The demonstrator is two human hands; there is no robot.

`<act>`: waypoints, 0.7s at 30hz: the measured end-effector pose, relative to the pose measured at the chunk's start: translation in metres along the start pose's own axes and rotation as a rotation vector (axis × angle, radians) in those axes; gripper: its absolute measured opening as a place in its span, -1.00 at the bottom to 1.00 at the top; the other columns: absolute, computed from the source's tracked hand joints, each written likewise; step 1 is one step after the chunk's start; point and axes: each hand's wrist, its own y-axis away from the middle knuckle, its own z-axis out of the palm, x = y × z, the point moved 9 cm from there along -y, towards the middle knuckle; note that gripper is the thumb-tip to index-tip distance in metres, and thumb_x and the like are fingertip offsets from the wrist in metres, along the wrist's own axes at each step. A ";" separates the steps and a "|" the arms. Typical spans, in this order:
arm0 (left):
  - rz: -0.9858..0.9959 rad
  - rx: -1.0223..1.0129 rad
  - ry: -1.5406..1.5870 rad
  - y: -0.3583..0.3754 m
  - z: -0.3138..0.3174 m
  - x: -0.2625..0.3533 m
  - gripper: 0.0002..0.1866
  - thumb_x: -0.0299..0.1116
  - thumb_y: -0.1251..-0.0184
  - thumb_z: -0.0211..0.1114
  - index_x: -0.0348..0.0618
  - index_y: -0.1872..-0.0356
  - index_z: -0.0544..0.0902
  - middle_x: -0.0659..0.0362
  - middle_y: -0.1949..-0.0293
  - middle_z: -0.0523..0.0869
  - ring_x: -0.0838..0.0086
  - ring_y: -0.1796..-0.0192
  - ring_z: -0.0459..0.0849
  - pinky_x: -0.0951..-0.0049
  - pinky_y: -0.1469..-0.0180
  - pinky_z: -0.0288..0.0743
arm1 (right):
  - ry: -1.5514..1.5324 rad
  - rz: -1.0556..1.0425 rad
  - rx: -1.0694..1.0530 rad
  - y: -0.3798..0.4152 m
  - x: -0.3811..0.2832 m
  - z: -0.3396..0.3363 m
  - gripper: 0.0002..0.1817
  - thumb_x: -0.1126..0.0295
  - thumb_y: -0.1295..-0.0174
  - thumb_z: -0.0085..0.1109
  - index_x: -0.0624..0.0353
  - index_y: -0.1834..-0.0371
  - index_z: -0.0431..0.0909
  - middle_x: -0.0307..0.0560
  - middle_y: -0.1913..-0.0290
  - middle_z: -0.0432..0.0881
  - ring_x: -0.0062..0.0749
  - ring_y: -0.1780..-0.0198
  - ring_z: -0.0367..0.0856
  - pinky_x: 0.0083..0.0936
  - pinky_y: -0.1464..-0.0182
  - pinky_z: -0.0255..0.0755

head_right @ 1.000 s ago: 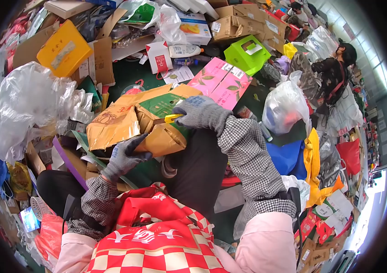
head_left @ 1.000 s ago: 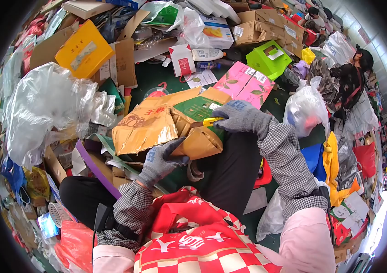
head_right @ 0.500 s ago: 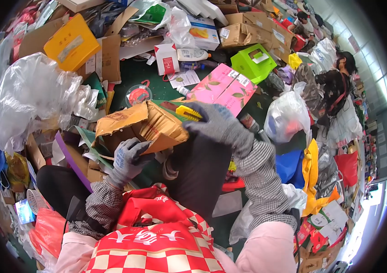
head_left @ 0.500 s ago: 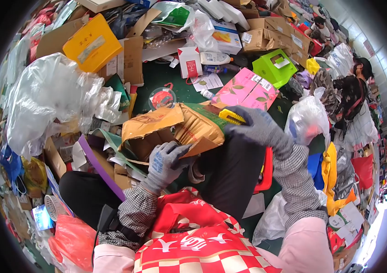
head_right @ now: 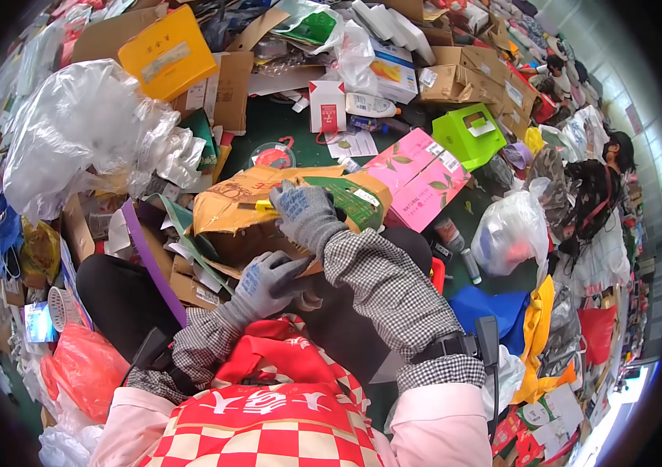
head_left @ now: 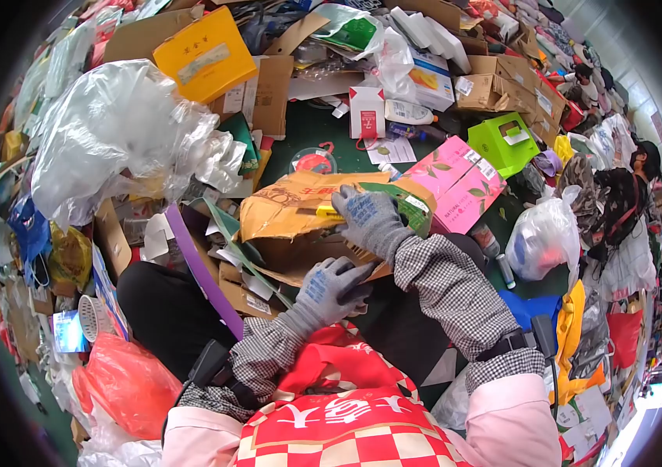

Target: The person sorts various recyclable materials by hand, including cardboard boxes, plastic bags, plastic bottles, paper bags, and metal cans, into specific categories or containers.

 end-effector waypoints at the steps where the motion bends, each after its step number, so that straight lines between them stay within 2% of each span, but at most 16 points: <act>1: -0.133 0.080 0.255 0.003 0.002 -0.027 -0.59 -0.21 -0.16 0.21 0.03 -0.07 0.51 0.09 0.19 0.55 0.22 0.12 0.55 0.24 0.03 0.39 | -0.005 0.006 0.054 -0.001 0.001 -0.009 -0.51 0.12 0.02 0.23 0.07 0.04 0.39 -0.05 0.07 0.49 -0.16 0.07 0.56 -0.27 0.13 0.47; 3: -0.394 0.243 0.767 0.016 0.022 -0.095 -0.59 -0.19 -0.22 0.17 0.01 -0.11 0.48 0.01 0.09 0.56 0.15 0.04 0.55 0.23 -0.05 0.40 | -0.014 0.017 0.163 0.000 0.002 -0.031 -0.64 0.13 0.00 0.22 0.07 0.21 0.44 -0.10 0.18 0.53 -0.17 0.14 0.58 -0.26 0.19 0.47; 4: -0.429 0.195 0.607 0.013 0.011 -0.103 -0.55 -0.16 -0.23 0.15 -0.03 -0.15 0.44 -0.03 -0.01 0.51 0.08 -0.05 0.50 0.23 -0.14 0.33 | -0.037 -0.014 0.270 0.006 0.004 -0.044 -0.69 0.15 0.01 0.23 0.07 0.29 0.46 -0.13 0.27 0.55 -0.17 0.20 0.58 -0.27 0.24 0.45; 5: -0.462 0.149 0.447 0.004 -0.003 -0.107 -0.50 -0.14 -0.24 0.13 -0.06 -0.19 0.40 -0.08 -0.12 0.46 0.02 -0.13 0.44 0.23 -0.24 0.27 | -0.036 -0.025 0.274 0.009 0.003 -0.050 -0.69 0.15 0.02 0.23 0.07 0.29 0.46 -0.13 0.27 0.55 -0.18 0.20 0.58 -0.28 0.24 0.45; 6: -0.609 -0.084 0.209 -0.002 -0.001 -0.114 -0.43 -0.04 -0.22 0.11 -0.05 -0.23 0.35 -0.08 -0.17 0.43 0.04 -0.17 0.42 0.21 -0.21 0.28 | -0.031 -0.039 0.277 0.012 0.001 -0.056 -0.70 0.16 0.02 0.24 0.07 0.30 0.46 -0.13 0.27 0.55 -0.18 0.20 0.59 -0.28 0.24 0.45; 7: -0.629 -0.366 0.016 -0.010 0.009 -0.122 -0.44 -0.05 -0.22 0.07 0.08 -0.26 0.32 -0.10 -0.22 0.37 0.09 -0.20 0.42 0.23 -0.21 0.28 | -0.026 -0.053 0.279 0.015 -0.002 -0.062 -0.70 0.16 0.03 0.24 0.06 0.31 0.46 -0.13 0.26 0.56 -0.19 0.20 0.59 -0.29 0.24 0.45; 9: -0.376 -0.268 -0.485 -0.024 0.011 -0.144 -0.40 -0.09 -0.15 0.13 0.01 -0.26 0.33 -0.02 -0.26 0.35 0.14 -0.26 0.35 0.29 -0.29 0.19 | -0.016 -0.062 0.285 0.022 -0.003 -0.067 -0.70 0.18 0.05 0.26 0.07 0.32 0.44 -0.13 0.23 0.55 -0.19 0.19 0.58 -0.30 0.24 0.45; 11: -0.474 -0.374 -0.447 -0.012 0.021 -0.188 -0.36 -0.12 -0.07 0.21 -0.06 -0.23 0.36 0.03 -0.27 0.35 0.19 -0.31 0.29 0.32 -0.34 0.12 | -0.036 -0.067 0.343 0.032 0.004 -0.075 -0.69 0.20 0.07 0.27 0.08 0.33 0.43 -0.14 0.22 0.54 -0.19 0.19 0.57 -0.30 0.23 0.45; 13: -0.471 -0.359 -0.577 -0.018 0.017 -0.190 -0.35 -0.17 -0.01 0.24 -0.08 -0.21 0.38 0.02 -0.24 0.38 0.20 -0.29 0.33 0.29 -0.31 0.17 | -0.046 -0.021 0.322 0.038 0.017 -0.074 -0.65 0.21 0.07 0.28 0.07 0.23 0.45 -0.15 0.14 0.54 -0.19 0.15 0.57 -0.32 0.18 0.45; 15: -0.481 -0.407 -0.645 -0.024 -0.005 -0.155 -0.37 -0.19 -0.01 0.24 -0.08 -0.20 0.39 0.01 -0.22 0.40 0.20 -0.28 0.35 0.28 -0.29 0.21 | -0.074 0.010 0.354 0.043 0.033 -0.065 -0.62 0.21 0.06 0.28 0.07 0.17 0.47 -0.15 0.10 0.54 -0.19 0.13 0.57 -0.32 0.16 0.46; 16: -0.581 -0.429 -0.572 -0.021 -0.007 -0.165 -0.43 -0.28 -0.03 0.21 -0.07 -0.17 0.41 -0.02 -0.16 0.45 0.18 -0.20 0.44 0.24 -0.20 0.33 | -0.063 0.063 0.333 0.044 0.040 -0.066 -0.58 0.20 0.05 0.28 0.05 0.09 0.48 -0.14 0.09 0.56 -0.20 0.14 0.58 -0.33 0.16 0.46; 19: -0.571 -0.410 -0.543 -0.016 -0.026 -0.166 -0.40 -0.28 0.01 0.27 -0.11 -0.15 0.37 -0.08 -0.07 0.49 0.07 -0.06 0.52 0.13 -0.03 0.43 | -0.188 0.217 0.395 0.052 0.068 -0.067 -0.58 0.20 0.04 0.27 0.02 0.07 0.48 -0.14 0.12 0.58 -0.21 0.16 0.60 -0.33 0.16 0.46; 20: -0.524 -0.278 -0.528 -0.018 -0.041 -0.151 -0.52 -0.50 -0.03 0.15 -0.08 -0.08 0.41 -0.07 -0.06 0.47 0.01 0.01 0.56 0.15 0.01 0.47 | -0.220 0.275 0.370 0.052 0.079 -0.061 -0.57 0.19 0.04 0.28 0.00 0.06 0.49 -0.15 0.13 0.60 -0.21 0.17 0.60 -0.33 0.15 0.46; 21: -0.490 -0.234 -0.529 -0.022 -0.051 -0.141 -0.52 -0.51 -0.02 0.15 -0.08 -0.07 0.40 -0.07 -0.07 0.45 0.00 0.02 0.56 0.14 0.01 0.47 | -0.248 0.292 0.377 0.051 0.087 -0.057 -0.57 0.19 0.04 0.28 0.00 0.06 0.49 -0.15 0.13 0.60 -0.21 0.16 0.60 -0.33 0.15 0.46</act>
